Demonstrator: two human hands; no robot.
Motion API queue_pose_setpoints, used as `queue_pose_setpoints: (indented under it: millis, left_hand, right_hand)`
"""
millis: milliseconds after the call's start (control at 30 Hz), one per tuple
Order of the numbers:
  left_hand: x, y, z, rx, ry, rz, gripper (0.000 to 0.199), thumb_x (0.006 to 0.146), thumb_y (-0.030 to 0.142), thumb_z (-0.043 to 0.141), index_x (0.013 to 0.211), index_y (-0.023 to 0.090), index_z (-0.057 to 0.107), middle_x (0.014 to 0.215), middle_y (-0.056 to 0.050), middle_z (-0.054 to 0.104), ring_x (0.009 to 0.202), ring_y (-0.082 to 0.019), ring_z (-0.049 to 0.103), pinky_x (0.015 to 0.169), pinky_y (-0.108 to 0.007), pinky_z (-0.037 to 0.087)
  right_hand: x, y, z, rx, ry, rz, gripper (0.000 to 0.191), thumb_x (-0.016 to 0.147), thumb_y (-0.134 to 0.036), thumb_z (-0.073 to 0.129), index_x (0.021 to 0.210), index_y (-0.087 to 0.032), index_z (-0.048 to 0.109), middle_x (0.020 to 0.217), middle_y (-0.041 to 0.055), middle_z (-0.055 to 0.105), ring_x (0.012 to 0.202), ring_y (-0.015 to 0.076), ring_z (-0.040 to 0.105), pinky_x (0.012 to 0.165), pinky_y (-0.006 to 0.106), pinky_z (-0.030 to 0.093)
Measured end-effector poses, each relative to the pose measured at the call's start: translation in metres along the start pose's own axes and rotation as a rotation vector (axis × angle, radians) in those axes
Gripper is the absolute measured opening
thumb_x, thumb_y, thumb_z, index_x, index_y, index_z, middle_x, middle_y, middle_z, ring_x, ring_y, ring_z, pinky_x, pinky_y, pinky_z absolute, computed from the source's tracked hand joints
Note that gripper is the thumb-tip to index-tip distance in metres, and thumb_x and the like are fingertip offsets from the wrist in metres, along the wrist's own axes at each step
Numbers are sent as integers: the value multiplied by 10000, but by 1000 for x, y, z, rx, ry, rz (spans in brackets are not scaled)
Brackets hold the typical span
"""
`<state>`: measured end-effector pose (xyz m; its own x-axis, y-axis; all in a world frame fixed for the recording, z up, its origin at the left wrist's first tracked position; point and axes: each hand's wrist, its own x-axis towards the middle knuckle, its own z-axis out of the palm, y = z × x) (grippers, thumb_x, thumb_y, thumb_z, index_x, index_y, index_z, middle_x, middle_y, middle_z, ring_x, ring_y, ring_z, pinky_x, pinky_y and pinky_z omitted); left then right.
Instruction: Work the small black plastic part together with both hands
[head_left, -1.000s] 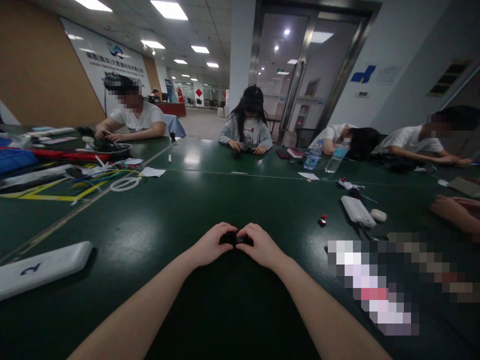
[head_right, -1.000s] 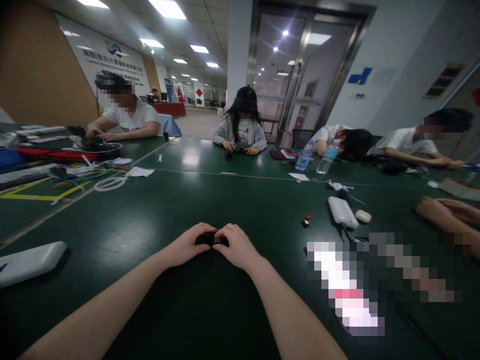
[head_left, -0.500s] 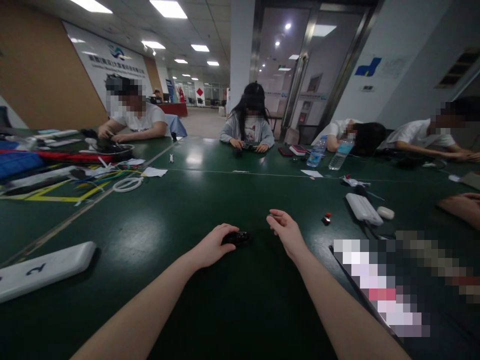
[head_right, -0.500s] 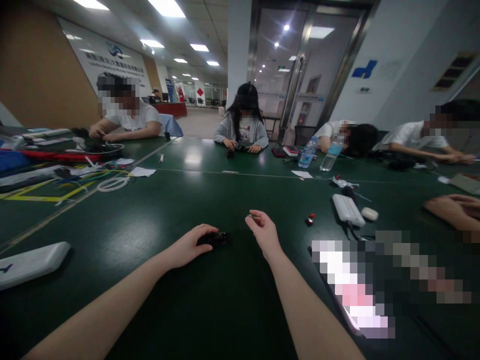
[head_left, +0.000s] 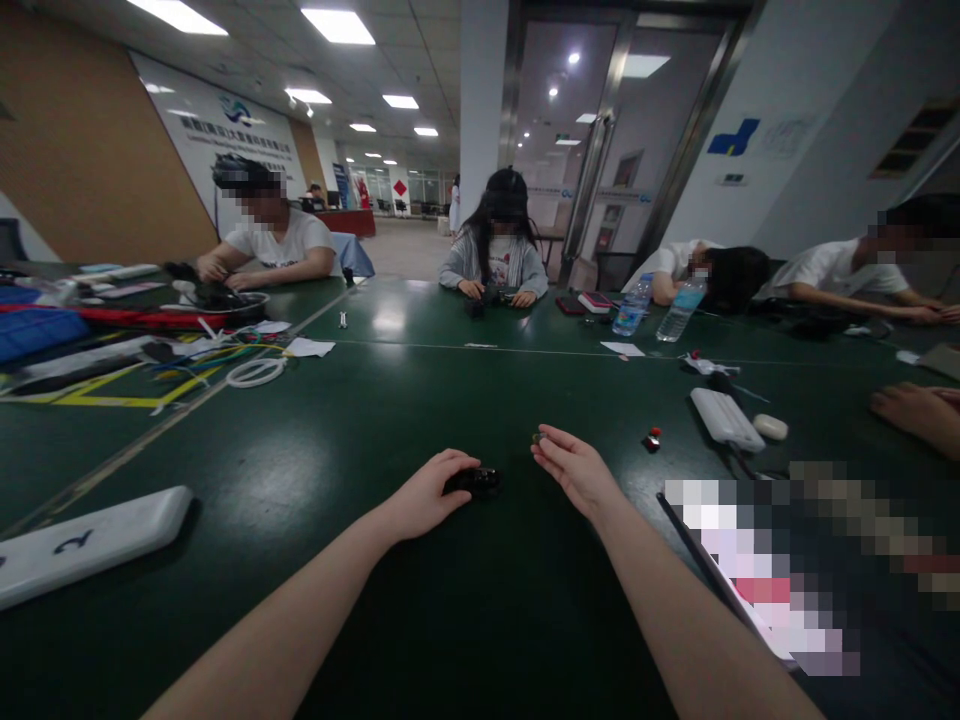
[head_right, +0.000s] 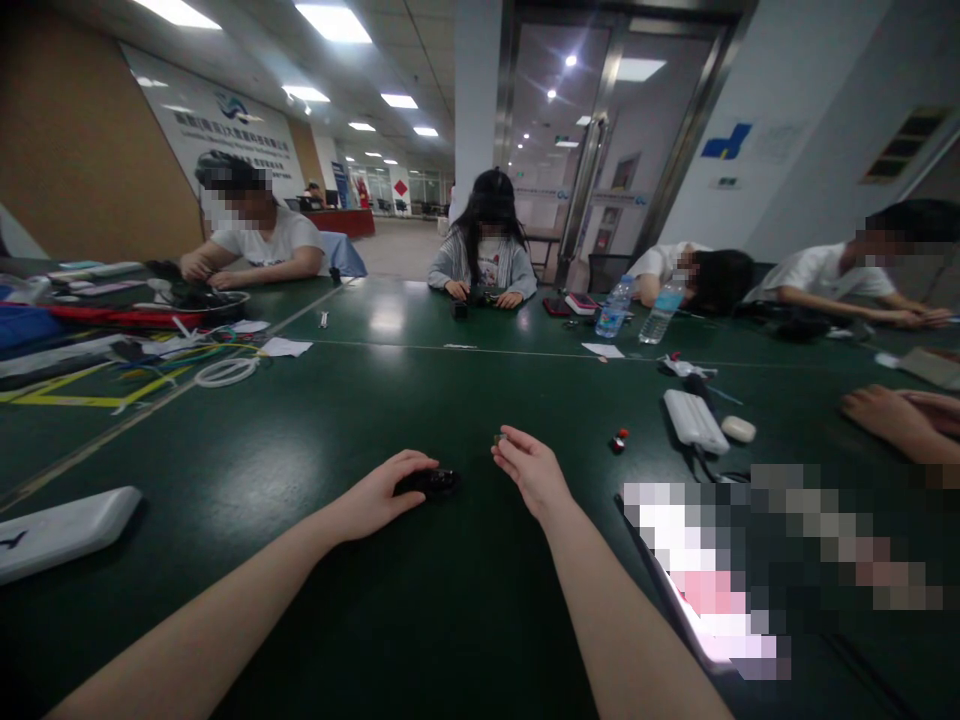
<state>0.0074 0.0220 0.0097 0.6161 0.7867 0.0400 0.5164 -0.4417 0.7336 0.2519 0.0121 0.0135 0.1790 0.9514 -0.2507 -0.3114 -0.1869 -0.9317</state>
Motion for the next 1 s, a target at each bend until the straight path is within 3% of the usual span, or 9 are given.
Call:
queue_pose_setpoints:
  millis: [300,433,633,867,1000]
  left_hand:
    - [-1,5,0,12,19,32,405,806,220,526,1210,211,530,1257,-60,491,1117,-174,499,1003,-336,383]
    - [-1,6,-1,5,18,38,398,795,210,534,1193,211,541,1240,-59,504,1107,-182,508,1000,-350,386]
    - [-1,2,0,-7,23,27,402,802,244,534,1204,234,531,1255,-47,501,1112,-188,507,999,-372,387]
    - [-1,0,0,-26,16,28,411,802,245,544,1212,237,533,1251,-42,507,1115,-185,502,995,-360,387]
    - [-1,0,0,-39,8,3,421,805,263,553,1225,243,529,1269,-39,498,1120,-184,498,992,-363,393]
  right_hand:
    - [3,1,-5,-42,54,17,261,704,-129,696,948,-182,621,1008,69,660,949,191,647,885,323,546]
    - [2,-2,-4,-38,86,46,242,711,-99,685,936,-167,629,964,56,666,866,153,652,781,251,571]
    - [6,0,-5,20,128,52,132,750,-204,687,874,-172,654,867,36,660,683,102,619,627,207,568]
    - [15,7,-12,66,126,41,196,721,-157,694,908,-184,645,904,42,657,772,132,637,725,258,577]
    - [14,7,-14,-18,163,1,272,694,-225,717,950,-198,628,991,54,652,904,182,635,788,307,565]
